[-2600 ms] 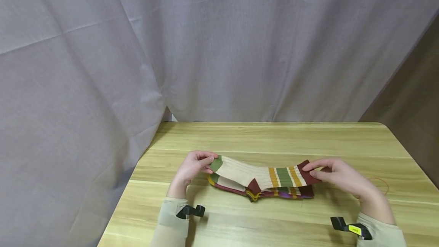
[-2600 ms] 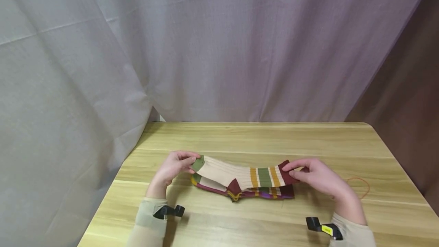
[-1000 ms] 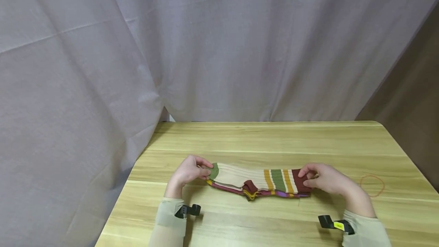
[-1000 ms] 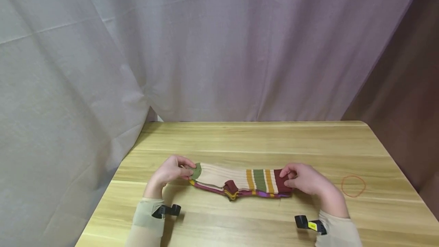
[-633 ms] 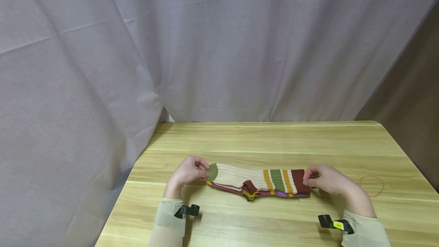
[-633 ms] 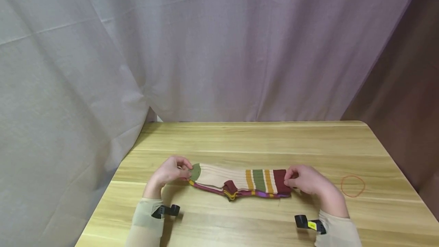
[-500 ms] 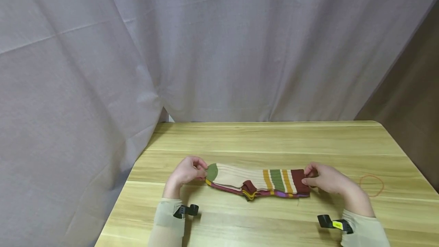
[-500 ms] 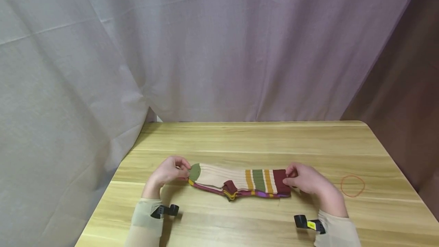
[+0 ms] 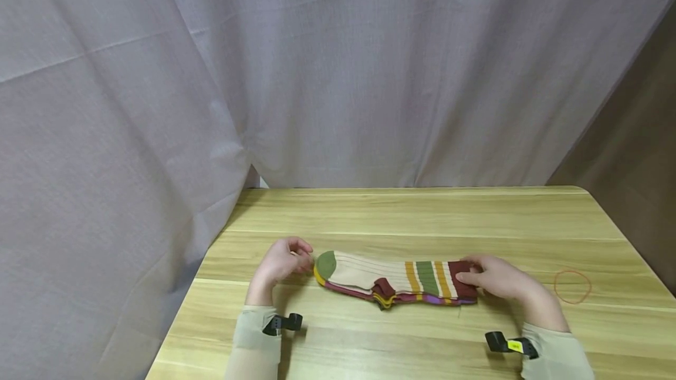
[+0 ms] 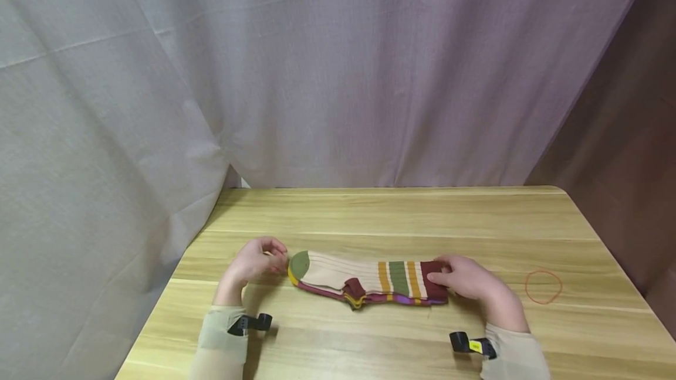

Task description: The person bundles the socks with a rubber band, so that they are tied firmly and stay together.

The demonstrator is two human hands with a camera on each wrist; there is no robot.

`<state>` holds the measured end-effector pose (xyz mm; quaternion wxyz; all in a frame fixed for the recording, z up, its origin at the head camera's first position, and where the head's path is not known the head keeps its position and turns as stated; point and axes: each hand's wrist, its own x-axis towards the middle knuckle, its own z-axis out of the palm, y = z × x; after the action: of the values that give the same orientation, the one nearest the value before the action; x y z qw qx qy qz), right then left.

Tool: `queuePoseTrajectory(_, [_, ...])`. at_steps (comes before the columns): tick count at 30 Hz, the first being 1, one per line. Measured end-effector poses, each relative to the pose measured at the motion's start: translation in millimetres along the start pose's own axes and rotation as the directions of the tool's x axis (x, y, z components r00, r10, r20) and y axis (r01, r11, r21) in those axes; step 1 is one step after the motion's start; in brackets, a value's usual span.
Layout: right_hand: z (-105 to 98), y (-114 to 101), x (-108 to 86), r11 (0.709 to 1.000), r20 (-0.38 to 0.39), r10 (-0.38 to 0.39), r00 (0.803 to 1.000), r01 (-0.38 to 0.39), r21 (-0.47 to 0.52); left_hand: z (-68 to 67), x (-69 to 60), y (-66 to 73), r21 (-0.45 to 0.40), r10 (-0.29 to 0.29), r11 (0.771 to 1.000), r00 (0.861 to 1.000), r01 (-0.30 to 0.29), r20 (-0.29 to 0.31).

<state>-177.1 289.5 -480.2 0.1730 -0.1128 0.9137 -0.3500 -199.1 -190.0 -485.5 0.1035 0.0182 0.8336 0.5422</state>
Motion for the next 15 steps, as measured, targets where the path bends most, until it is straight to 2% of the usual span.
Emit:
queuePoseTrajectory(5, [3.5, 1.6, 0.4, 0.998, 0.013, 0.030, 0.999, -0.031, 0.055, -1.1, 1.9, -2.6, -0.016, 0.004, 1.000, 1.000, -0.005, -0.027])
queuePoseTrajectory(10, [6.6, 2.0, 1.7, 0.996, 0.007, 0.058, 0.998, -0.058, 0.066, -2.7, 3.1, -4.5, -0.026, -0.002, 1.000, 0.999, 0.001, -0.047])
queuePoseTrajectory(15, [9.5, 0.0, 0.2, 0.993, -0.002, 0.034, 0.999, -0.033, 0.118, -4.0, 1.7, -3.6, -0.024, -0.008, 1.000, 0.999, 0.007, -0.052])
